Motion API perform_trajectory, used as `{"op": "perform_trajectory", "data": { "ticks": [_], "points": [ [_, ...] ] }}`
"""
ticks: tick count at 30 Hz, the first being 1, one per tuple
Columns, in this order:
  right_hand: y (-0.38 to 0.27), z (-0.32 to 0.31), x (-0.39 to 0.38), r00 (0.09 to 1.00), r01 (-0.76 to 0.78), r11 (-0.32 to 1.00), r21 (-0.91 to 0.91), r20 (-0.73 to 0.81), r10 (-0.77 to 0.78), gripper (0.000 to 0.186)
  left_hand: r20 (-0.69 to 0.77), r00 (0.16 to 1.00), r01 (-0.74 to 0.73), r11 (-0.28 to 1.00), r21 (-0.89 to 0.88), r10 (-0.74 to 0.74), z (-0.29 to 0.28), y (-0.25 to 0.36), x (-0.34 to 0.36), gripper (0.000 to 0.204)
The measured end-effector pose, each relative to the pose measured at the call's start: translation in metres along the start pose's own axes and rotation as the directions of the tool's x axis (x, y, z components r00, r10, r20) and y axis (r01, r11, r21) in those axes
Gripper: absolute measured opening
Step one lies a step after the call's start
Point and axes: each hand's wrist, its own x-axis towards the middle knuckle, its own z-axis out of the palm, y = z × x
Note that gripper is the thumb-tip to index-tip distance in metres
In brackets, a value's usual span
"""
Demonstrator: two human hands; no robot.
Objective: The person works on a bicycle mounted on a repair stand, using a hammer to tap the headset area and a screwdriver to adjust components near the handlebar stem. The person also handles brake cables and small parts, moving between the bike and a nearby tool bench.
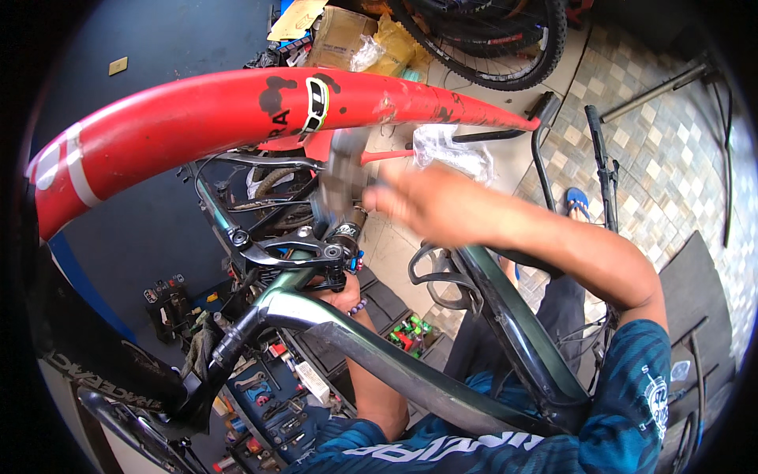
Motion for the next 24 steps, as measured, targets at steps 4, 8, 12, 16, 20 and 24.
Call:
{"op": "perform_trajectory", "data": {
  "ticks": [4, 8, 12, 16, 20, 24],
  "points": [
    [-0.003, -0.002, -0.006, 0.993, 0.059, 0.991, -0.124, 0.111, -0.046, 0.046, -0.039, 0.987, 0.124, 0.901, -0.416, -0.154, -0.002, -0.005, 0.002, 0.040],
    [-0.004, -0.009, -0.002, 0.992, 0.015, 1.000, 0.012, -0.125, -0.013, 0.048, -0.155, 0.926, 0.267, 0.886, -0.378, -0.345, 0.002, -0.001, 0.013, 0.044],
    [-0.012, -0.008, -0.001, 0.953, -0.019, 0.992, -0.128, 0.298, 0.057, 0.050, -0.259, 0.882, 0.304, 0.894, -0.328, -0.394, 0.007, 0.002, 0.014, 0.044],
    [-0.009, -0.013, 0.001, 0.996, -0.078, 0.997, -0.028, -0.050, 0.076, 0.048, -0.201, 0.917, 0.241, 0.879, -0.412, -0.345, 0.009, 0.001, 0.001, 0.039],
    [-0.014, 0.002, 0.000, 0.958, 0.017, 1.000, -0.016, 0.286, -0.011, 0.052, -0.050, 0.956, 0.211, 0.795, -0.569, -0.290, 0.011, 0.006, -0.003, 0.029],
    [-0.040, -0.007, -0.017, 0.995, 0.040, 0.944, -0.328, 0.101, -0.007, 0.048, 0.362, 0.918, 0.374, 0.053, -0.926, -0.164, 0.011, -0.003, 0.013, 0.031]
  ]
}}
